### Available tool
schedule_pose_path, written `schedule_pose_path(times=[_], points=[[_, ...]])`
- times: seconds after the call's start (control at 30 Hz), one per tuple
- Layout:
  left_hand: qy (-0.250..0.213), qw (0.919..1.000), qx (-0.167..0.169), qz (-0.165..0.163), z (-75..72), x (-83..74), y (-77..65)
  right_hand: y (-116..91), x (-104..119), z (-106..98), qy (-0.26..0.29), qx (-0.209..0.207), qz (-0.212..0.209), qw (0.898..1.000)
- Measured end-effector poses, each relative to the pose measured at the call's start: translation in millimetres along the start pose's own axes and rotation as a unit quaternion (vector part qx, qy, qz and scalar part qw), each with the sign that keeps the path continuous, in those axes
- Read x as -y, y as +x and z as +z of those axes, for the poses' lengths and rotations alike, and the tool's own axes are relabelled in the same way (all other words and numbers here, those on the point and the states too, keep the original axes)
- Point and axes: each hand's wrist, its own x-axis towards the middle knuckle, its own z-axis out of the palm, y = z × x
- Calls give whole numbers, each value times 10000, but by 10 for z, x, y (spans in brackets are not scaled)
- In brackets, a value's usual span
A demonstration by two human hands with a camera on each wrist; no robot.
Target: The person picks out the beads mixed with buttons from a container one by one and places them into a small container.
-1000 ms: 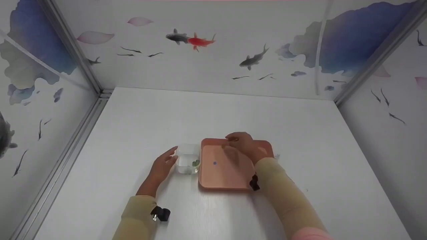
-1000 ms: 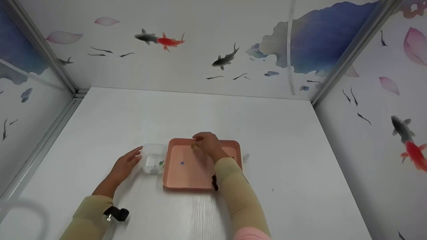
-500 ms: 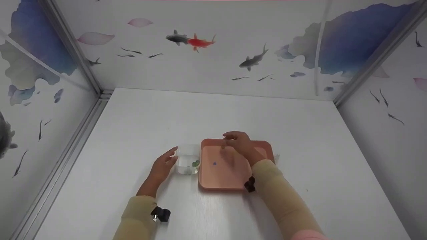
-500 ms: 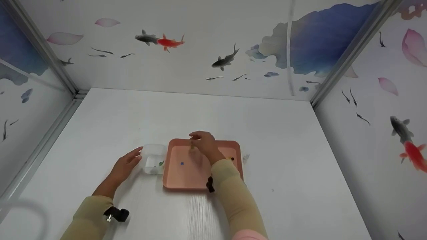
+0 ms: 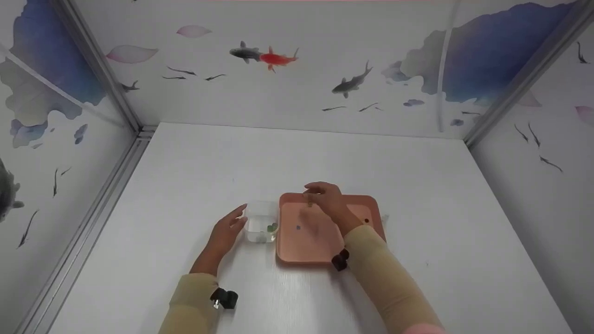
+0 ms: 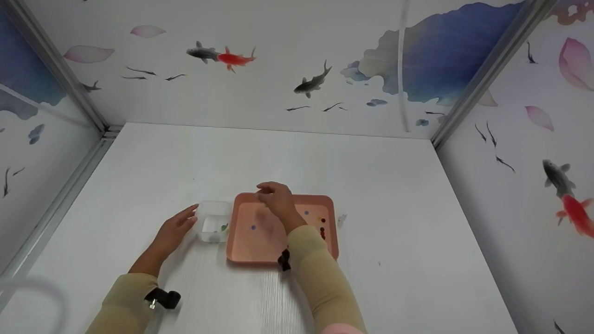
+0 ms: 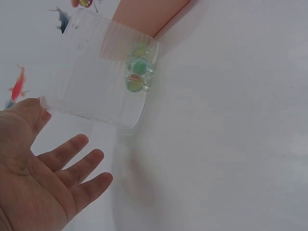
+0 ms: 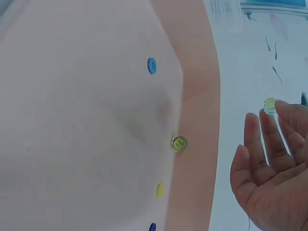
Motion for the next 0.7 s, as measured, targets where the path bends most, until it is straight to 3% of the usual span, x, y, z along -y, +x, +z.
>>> schedule_pose_path(times=[0.2, 0.47, 0.7], points=[[-33, 10000, -18, -17, 4, 5, -2, -18, 49, 73, 133, -150, 298, 9994], [-85, 9999, -27, -98, 1, 0, -14, -32, 94, 176, 285, -159, 299, 9990], [-309, 9995, 21, 20, -14, 8, -14, -49, 154, 273, 395, -167, 401, 9983]])
